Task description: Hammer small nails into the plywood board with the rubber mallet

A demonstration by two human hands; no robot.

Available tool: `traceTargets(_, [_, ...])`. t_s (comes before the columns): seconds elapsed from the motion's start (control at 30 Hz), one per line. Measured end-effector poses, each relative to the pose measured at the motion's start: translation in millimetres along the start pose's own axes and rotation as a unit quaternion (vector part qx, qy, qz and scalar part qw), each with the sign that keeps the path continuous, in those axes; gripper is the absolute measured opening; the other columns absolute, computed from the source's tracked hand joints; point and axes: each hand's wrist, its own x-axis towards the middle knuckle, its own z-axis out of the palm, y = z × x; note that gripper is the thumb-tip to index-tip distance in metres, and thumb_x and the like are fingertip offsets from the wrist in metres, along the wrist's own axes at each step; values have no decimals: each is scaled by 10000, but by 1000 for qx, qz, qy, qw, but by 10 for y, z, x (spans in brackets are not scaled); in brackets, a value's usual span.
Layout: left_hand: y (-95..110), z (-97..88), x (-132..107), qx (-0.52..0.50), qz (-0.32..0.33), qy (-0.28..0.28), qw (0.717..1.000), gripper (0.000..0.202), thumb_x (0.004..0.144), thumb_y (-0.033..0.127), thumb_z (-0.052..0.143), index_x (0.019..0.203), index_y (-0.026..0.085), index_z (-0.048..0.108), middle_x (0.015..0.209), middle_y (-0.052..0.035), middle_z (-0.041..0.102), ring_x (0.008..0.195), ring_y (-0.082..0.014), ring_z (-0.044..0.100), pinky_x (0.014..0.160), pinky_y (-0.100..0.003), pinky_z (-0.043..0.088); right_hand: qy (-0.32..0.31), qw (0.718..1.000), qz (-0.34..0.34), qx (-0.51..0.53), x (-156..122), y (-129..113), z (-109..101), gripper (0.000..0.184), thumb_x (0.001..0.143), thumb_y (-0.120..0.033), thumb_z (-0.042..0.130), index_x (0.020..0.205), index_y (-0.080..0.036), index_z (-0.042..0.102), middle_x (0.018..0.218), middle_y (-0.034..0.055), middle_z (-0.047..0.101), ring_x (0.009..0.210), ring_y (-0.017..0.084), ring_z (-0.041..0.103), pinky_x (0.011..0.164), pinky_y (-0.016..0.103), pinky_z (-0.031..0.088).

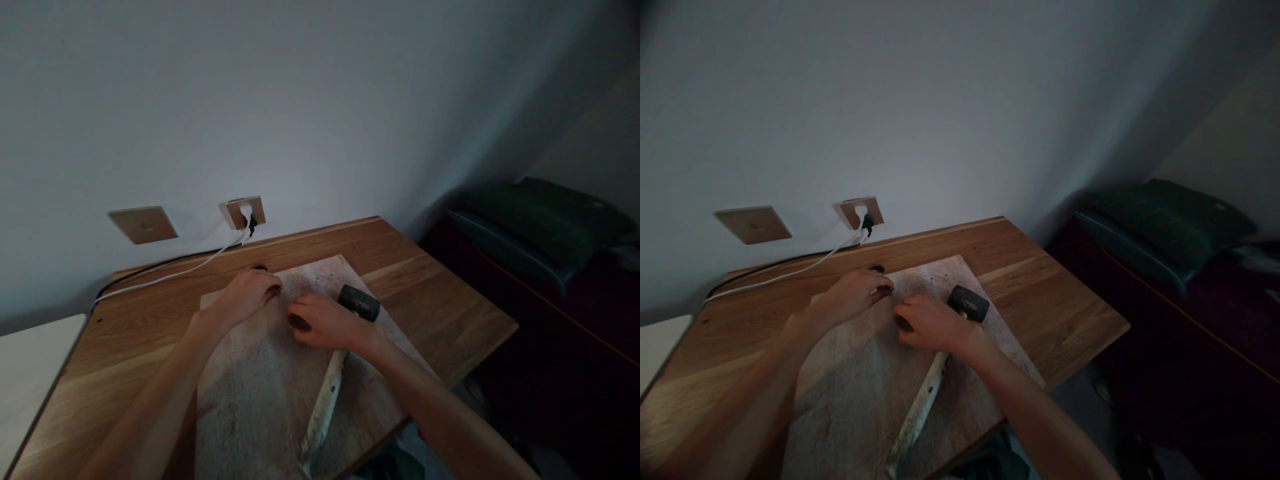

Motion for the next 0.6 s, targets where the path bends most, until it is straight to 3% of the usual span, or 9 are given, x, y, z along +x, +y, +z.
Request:
traceTargets(0.33, [95, -53, 50, 15, 0, 0, 1000, 245, 925, 90, 605, 842, 217, 797, 896, -96, 774, 871, -268, 721, 814, -370, 521, 18, 999, 3, -34, -23, -20, 92, 98, 995, -184, 679, 1036, -163, 766, 1057, 108, 706, 1026, 261, 655, 930, 378, 535])
traceTargets(0.6, [92, -20, 29, 20, 5, -1, 1000, 261, 921, 48, 582, 841, 204, 776, 920, -96, 772, 924, -279, 716, 843, -379, 520, 40, 999, 10, -21, -67, 5, 156, 97, 1007, -188, 681, 1068, -189, 757, 1053, 74, 692, 1048, 234, 661, 917, 347, 542])
